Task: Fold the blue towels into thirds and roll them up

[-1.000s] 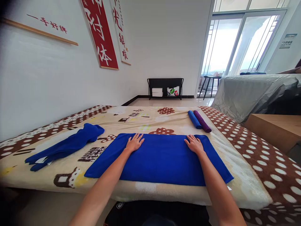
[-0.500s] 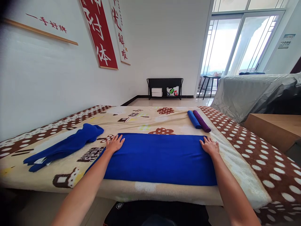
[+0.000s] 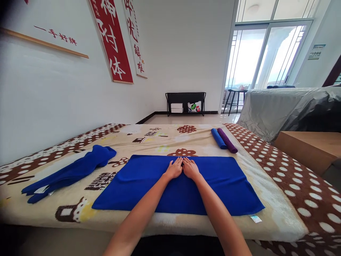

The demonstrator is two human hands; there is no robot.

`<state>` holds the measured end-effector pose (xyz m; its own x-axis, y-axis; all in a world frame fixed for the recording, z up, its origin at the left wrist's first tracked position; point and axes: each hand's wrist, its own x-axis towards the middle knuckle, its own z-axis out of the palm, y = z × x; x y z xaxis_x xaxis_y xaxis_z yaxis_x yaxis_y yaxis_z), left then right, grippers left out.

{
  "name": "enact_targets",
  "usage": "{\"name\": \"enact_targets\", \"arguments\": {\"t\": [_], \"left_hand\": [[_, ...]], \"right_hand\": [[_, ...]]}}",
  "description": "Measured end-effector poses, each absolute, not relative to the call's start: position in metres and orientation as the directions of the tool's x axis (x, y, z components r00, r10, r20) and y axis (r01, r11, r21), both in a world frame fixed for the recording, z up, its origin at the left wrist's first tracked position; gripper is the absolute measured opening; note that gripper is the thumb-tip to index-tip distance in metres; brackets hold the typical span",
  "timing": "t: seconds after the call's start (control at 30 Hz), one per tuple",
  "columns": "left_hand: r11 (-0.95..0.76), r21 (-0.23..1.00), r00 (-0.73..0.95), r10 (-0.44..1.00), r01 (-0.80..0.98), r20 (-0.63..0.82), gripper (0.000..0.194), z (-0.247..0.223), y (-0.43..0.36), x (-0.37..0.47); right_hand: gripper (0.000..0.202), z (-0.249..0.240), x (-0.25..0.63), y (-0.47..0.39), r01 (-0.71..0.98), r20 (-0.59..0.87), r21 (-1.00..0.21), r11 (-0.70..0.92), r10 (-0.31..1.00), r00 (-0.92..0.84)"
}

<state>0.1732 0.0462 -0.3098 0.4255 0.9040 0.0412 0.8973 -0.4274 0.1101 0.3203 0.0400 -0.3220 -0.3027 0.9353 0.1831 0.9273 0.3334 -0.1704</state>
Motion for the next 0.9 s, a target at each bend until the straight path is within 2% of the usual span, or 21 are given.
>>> {"name": "enact_targets", "arguments": {"t": [0.2,0.63,0.8,0.9], "left_hand": [[-0.328,0.111,0.321,0.944,0.938,0.075,0.058,-0.311,0.057,0.133],[0.081,0.069,-0.087,0.992,0.994,0.088,0.059,-0.296,0.065,-0.072],[0.148,0.054,-0.153,0.983,0.987,0.101,0.059,-0.288,0.055,-0.092],[0.115,0.043,-0.120,0.981,0.992,0.152,0.058,-0.284,0.050,-0.071]], "right_hand": [[0.056,-0.327,0.362,0.044,0.957,0.170,-0.199,0.214,0.969,-0.181],[0.062,-0.330,0.545,0.008,0.971,0.088,-0.152,-0.185,0.976,0.199],[0.064,-0.325,0.561,0.001,0.955,0.081,-0.134,-0.265,0.957,0.277],[0.064,-0.321,0.541,0.000,0.959,0.117,-0.123,-0.255,0.956,0.270]]}}
